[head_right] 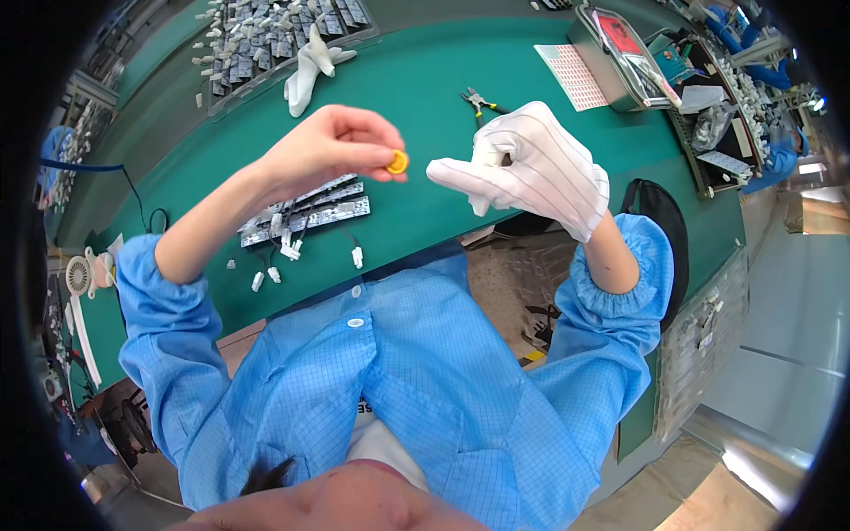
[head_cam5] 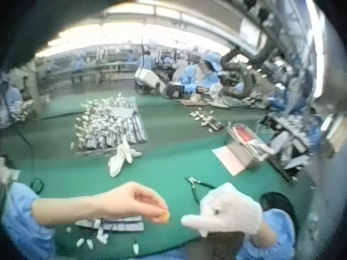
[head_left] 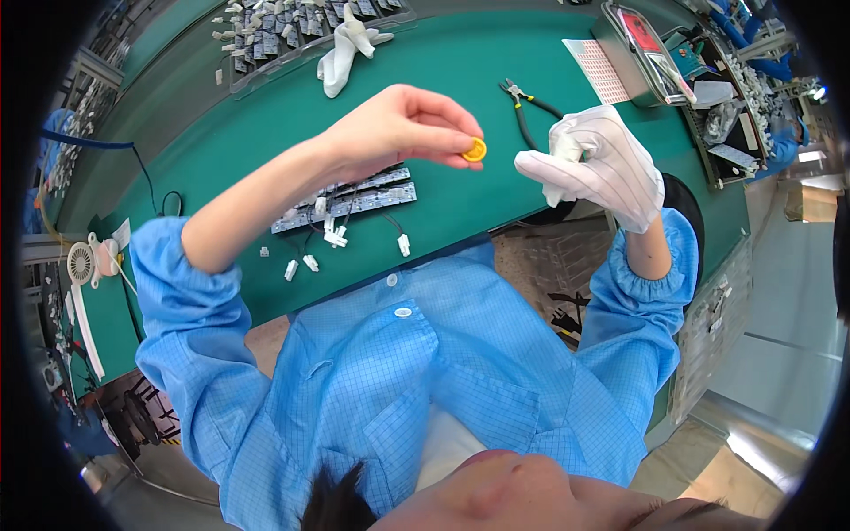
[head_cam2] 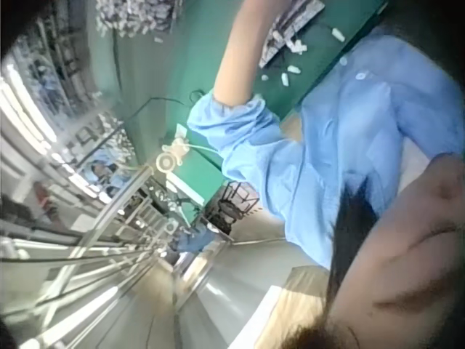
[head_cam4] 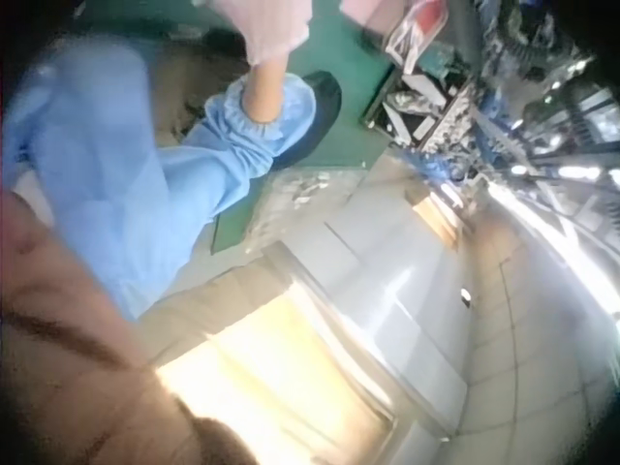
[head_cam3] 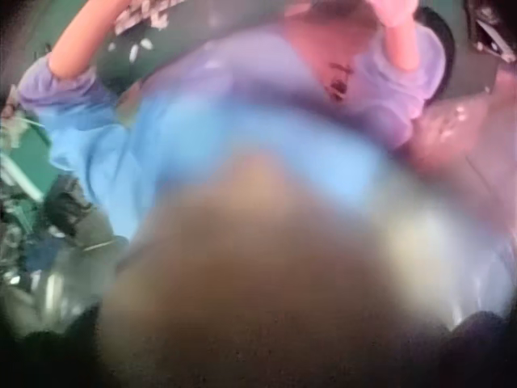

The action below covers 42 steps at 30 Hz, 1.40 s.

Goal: Manually assembling and inspecting circuit boards by attaching components and using an electric torque screwdriver.

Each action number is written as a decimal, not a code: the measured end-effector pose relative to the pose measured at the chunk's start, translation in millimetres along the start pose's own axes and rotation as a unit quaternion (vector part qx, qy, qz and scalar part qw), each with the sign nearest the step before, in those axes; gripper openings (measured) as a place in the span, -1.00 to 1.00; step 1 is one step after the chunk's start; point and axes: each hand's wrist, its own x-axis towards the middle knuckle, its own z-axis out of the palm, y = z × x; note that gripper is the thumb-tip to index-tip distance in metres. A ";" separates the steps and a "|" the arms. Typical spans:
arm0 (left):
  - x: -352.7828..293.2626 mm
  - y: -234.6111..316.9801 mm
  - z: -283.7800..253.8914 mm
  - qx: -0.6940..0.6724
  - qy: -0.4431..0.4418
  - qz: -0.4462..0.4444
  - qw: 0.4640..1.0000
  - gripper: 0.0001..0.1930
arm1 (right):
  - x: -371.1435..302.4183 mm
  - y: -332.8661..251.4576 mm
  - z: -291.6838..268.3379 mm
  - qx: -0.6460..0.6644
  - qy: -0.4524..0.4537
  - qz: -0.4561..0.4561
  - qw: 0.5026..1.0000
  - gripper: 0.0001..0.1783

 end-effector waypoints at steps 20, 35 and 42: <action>-45.2 -22.3 3.5 -0.150 0.024 0.110 0.982 -0.79 | 58.4 -32.3 25.7 0.083 -0.015 0.189 0.978 -0.49; -65.2 -13.6 -0.5 0.087 0.107 0.181 0.974 -0.79 | 66.0 -32.7 35.8 -0.227 0.070 0.000 0.971 -0.44; -66.0 -15.0 -5.1 0.132 0.090 0.218 0.963 -0.77 | 70.3 -27.7 38.0 -0.059 -0.003 0.088 0.994 -0.45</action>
